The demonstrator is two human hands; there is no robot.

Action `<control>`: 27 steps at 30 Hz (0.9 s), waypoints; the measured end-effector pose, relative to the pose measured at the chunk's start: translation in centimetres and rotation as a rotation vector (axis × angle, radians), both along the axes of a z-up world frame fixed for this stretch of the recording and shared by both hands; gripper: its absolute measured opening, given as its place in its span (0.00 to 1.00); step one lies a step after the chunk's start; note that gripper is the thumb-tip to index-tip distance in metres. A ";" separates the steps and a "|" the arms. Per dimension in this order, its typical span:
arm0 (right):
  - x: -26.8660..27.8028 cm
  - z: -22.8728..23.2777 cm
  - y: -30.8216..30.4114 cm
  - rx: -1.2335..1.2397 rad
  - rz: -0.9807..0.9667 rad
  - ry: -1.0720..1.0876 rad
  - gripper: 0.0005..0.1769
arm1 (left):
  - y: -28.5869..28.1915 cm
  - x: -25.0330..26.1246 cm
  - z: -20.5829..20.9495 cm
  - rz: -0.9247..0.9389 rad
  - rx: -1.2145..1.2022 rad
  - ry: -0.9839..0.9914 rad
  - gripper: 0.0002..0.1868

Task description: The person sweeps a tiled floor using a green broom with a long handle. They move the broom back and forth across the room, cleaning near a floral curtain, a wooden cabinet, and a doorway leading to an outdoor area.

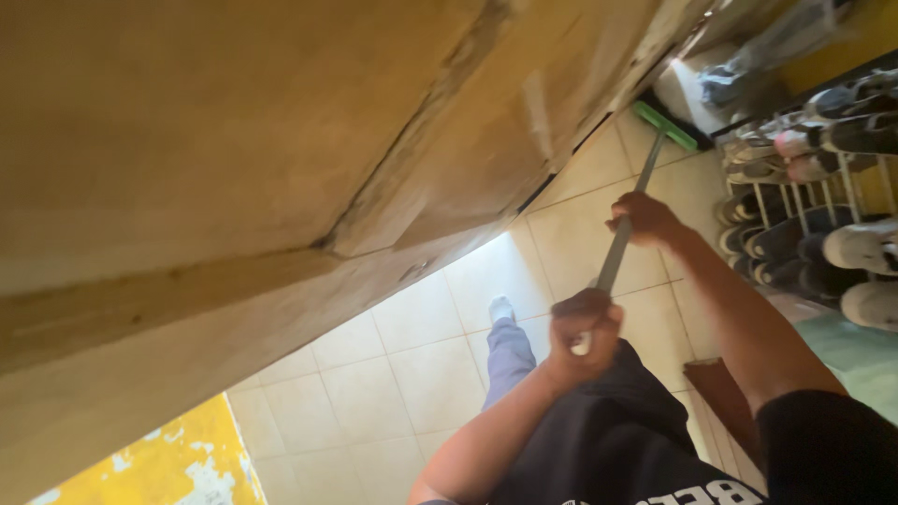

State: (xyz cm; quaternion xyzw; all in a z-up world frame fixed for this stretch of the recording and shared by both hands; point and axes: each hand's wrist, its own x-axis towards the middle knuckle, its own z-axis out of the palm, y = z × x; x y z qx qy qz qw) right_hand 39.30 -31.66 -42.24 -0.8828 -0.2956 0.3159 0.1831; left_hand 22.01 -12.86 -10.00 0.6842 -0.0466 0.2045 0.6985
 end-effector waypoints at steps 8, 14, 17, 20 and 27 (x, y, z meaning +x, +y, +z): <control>-15.0 0.9 8.0 0.173 0.117 0.145 0.07 | 7.2 -13.2 3.5 -0.006 0.247 0.220 0.10; -29.5 7.7 18.9 0.362 0.062 0.127 0.15 | 14.9 -22.9 8.2 -0.010 0.033 0.094 0.14; -33.4 10.6 22.1 0.276 0.045 0.143 0.13 | 18.1 -26.4 8.5 -0.050 -0.017 -0.058 0.16; -34.6 11.5 22.1 0.174 -0.043 0.145 0.15 | 21.2 -29.3 7.4 -0.111 -0.057 -0.169 0.18; -32.2 4.9 20.1 -0.162 -0.072 0.085 0.19 | 21.8 -30.9 0.4 -0.098 -0.054 0.075 0.13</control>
